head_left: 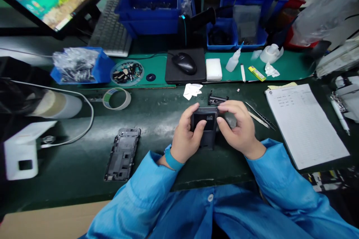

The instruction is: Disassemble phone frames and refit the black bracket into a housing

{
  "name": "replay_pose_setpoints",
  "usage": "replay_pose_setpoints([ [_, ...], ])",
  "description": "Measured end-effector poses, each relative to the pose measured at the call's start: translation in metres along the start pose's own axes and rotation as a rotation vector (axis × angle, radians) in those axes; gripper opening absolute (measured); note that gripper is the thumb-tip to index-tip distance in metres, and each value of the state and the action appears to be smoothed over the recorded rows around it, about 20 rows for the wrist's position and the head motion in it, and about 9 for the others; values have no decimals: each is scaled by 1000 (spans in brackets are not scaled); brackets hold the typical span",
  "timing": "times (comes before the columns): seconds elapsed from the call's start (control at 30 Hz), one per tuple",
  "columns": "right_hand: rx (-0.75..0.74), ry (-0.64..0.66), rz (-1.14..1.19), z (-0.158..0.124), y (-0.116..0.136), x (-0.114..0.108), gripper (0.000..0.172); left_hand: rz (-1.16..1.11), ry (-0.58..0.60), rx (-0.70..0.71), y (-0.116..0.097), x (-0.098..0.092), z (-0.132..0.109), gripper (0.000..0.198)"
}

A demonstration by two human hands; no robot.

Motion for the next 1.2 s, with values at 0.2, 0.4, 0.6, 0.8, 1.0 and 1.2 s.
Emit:
replay_pose_setpoints([
  [0.2,-54,3,-83,-1,3,2,16,97,-31,30,-5,-1,2,38],
  [0.4,-25,-19,-74,-1,1,1,9,133,-38,59,-9,-1,4,36],
  [0.6,-15,10,-93,-4,1,7,11,201,-23,95,-12,-1,4,37],
  [0.8,-55,40,-106,-5,2,10,14,187,32,115,-16,0,5,38],
  [1.0,-65,76,-127,-6,4,12,20,200,106,95,-22,3,5,42],
  [1.2,-78,69,-161,-4,10,9,17,206,130,127,-29,6,5,40],
])
Point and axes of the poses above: each hand's wrist, its own z-axis towards the middle knuckle, its own x-axis out of the palm, y = z × x, the point moved 7 cm from there along z, towards the middle knuckle
